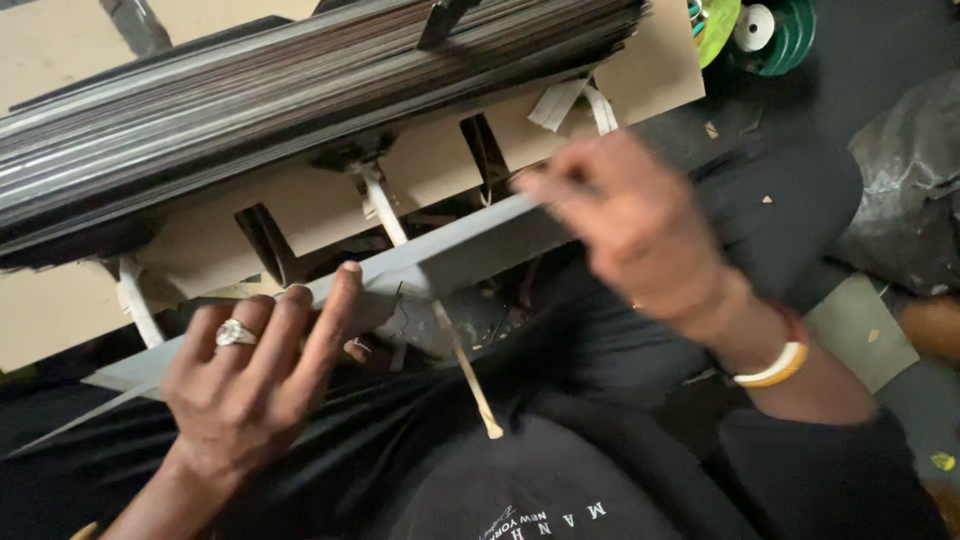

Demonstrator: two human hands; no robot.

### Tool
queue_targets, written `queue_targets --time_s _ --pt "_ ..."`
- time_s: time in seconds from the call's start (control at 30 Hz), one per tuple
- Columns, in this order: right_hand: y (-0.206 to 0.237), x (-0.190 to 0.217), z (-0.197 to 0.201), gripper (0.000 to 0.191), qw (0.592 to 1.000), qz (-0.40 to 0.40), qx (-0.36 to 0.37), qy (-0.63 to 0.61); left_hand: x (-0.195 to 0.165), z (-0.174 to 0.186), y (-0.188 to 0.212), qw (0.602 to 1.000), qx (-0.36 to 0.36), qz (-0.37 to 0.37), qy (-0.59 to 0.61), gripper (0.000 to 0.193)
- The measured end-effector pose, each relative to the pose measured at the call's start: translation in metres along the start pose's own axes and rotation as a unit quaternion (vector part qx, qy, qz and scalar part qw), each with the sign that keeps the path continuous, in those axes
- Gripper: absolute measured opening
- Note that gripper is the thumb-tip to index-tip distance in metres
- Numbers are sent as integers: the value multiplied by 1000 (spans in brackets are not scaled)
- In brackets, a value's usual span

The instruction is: The person sits on the floor with a large stack of dark laminated sheets resting on their lap. They pull and separate thin strips from the edge of the stack and fold a gray paper strip over a metal bar, pressing it down by hand.

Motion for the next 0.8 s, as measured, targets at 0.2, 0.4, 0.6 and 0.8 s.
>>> queue_targets --time_s 0.2,0.4,0.6,0.8 --pt "5 -76 23 24 993 -68 -91 -2 11 -16 -33 997 -10 -45 -67 44" --pt "-16 -99 13 15 973 12 -183 142 39 -28 -63 988 -115 -21 -104 36" --pt "-10 -107 -1 21 975 30 -174 137 36 -30 -55 987 -81 -15 -136 30" --pt "-8 -111 -4 26 968 79 -170 168 31 -47 -58 986 -145 -8 -79 25"
Point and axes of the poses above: each hand's wrist, its own y-axis away from the middle knuckle, its own z-axis out of the back of the hand, x = y × z, the point moved 7 cm from there along -y, towards the middle knuckle, and after that the axes turned 4 degrees about y, right-handed, at the moved point
